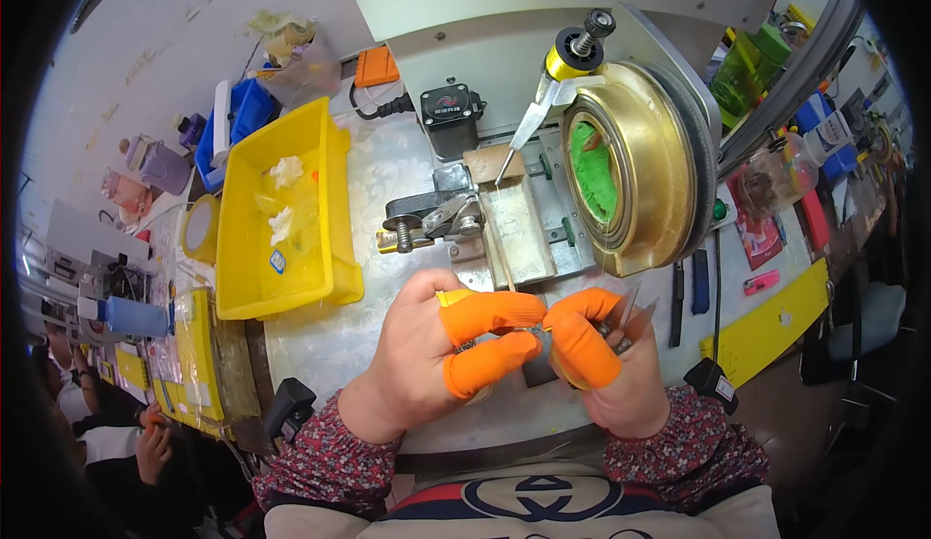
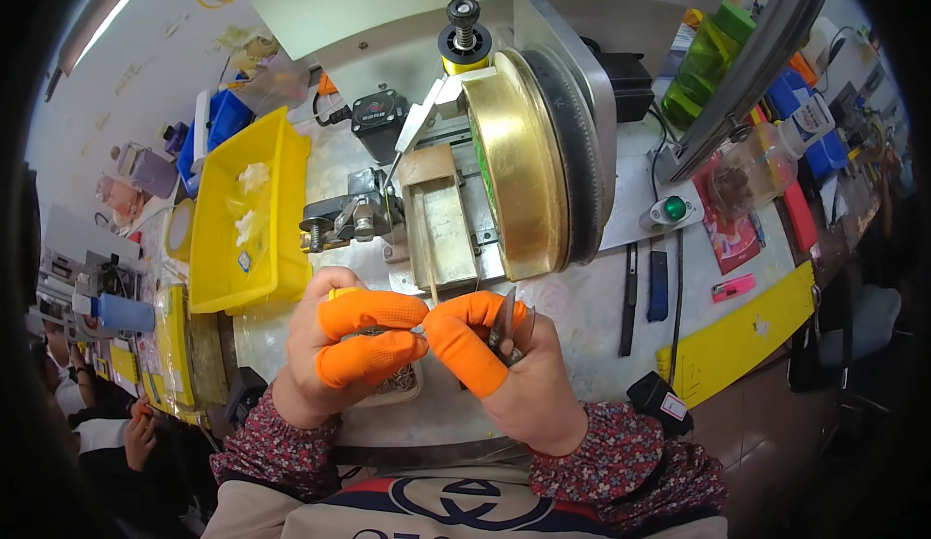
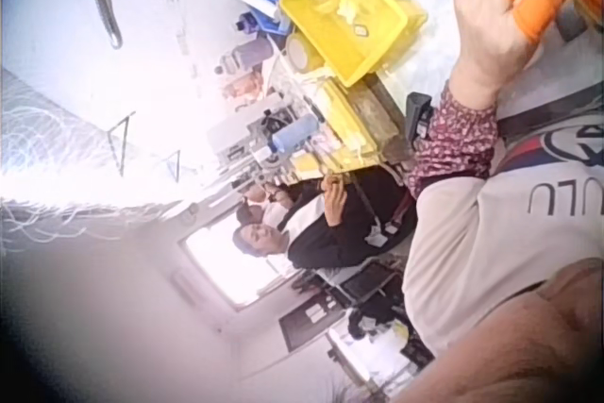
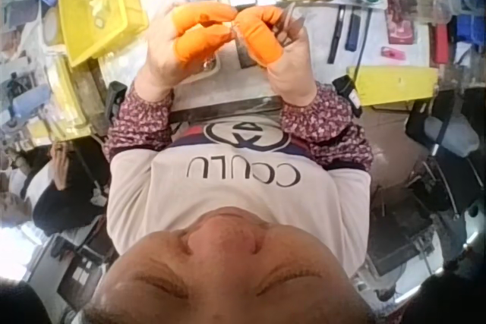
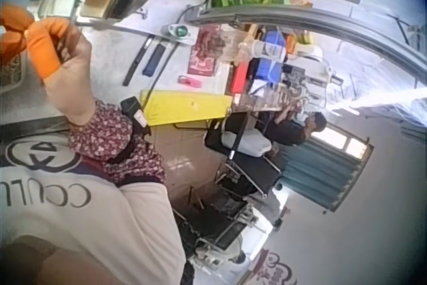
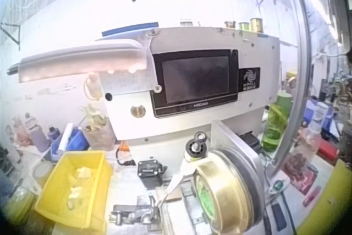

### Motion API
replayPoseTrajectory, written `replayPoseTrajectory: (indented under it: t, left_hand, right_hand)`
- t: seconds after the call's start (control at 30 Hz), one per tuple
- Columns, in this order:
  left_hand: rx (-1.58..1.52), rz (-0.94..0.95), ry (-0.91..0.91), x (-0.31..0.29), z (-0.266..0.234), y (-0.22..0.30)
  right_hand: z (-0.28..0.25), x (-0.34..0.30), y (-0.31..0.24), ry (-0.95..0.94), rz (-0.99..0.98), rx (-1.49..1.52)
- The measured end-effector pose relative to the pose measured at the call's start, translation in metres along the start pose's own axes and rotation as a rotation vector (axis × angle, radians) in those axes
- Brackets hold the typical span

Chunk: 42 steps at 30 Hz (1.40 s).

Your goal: Manually assemble and glue small electronic or mechanical components using tools and a rotary machine.

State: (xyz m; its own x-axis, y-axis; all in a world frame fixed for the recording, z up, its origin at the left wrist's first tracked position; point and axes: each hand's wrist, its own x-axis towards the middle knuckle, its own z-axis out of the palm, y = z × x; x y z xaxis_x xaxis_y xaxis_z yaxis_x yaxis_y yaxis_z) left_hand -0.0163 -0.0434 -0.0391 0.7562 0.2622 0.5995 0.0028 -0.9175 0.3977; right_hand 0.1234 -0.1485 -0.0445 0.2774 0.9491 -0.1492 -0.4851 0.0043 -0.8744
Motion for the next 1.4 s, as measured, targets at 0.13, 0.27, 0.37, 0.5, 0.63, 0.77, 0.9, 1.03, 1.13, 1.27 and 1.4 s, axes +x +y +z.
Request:
replayPoseTrajectory:
  t: [0.13,0.27,0.37,0.5,0.63,0.77,0.9,1.03,1.13,1.27,1.4]
  left_hand:
    - [-0.008,-0.022,0.020,0.000,0.004,0.003]
    - [-0.272,-0.238,0.179,-0.004,0.017,0.016]
    - [-0.466,-0.319,0.210,-0.003,0.014,0.020]
    - [-0.692,-0.507,0.212,-0.007,0.011,0.022]
    - [-0.872,-0.659,0.164,-0.003,0.006,0.026]
    - [-0.996,-0.705,0.172,-0.003,0.007,0.025]
    - [-1.089,-0.715,0.149,-0.001,0.005,0.024]
    - [-1.129,-0.721,0.151,0.002,0.004,0.024]
    - [-1.117,-0.696,0.165,0.001,0.004,0.026]
    - [-1.084,-0.689,0.181,0.001,0.004,0.028]
    - [-1.028,-0.702,0.213,0.000,0.006,0.030]
  right_hand:
    - [0.000,0.000,0.000,0.026,-0.006,-0.018]
    - [0.002,-0.001,-0.002,-0.038,-0.043,-0.056]
    - [-0.009,0.000,0.002,-0.210,-0.104,-0.026]
    - [-0.015,-0.001,-0.001,-0.424,-0.109,-0.056]
    - [-0.007,0.000,-0.008,-0.404,-0.134,-0.213]
    - [-0.005,0.003,-0.012,-0.384,-0.123,-0.298]
    - [-0.004,0.007,-0.010,-0.312,-0.164,-0.438]
    - [-0.001,0.008,-0.007,-0.259,-0.293,-0.519]
    - [-0.001,0.008,-0.006,-0.238,-0.385,-0.590]
    - [-0.003,0.008,-0.006,-0.217,-0.480,-0.722]
    - [-0.003,0.007,-0.006,-0.221,-0.504,-0.719]
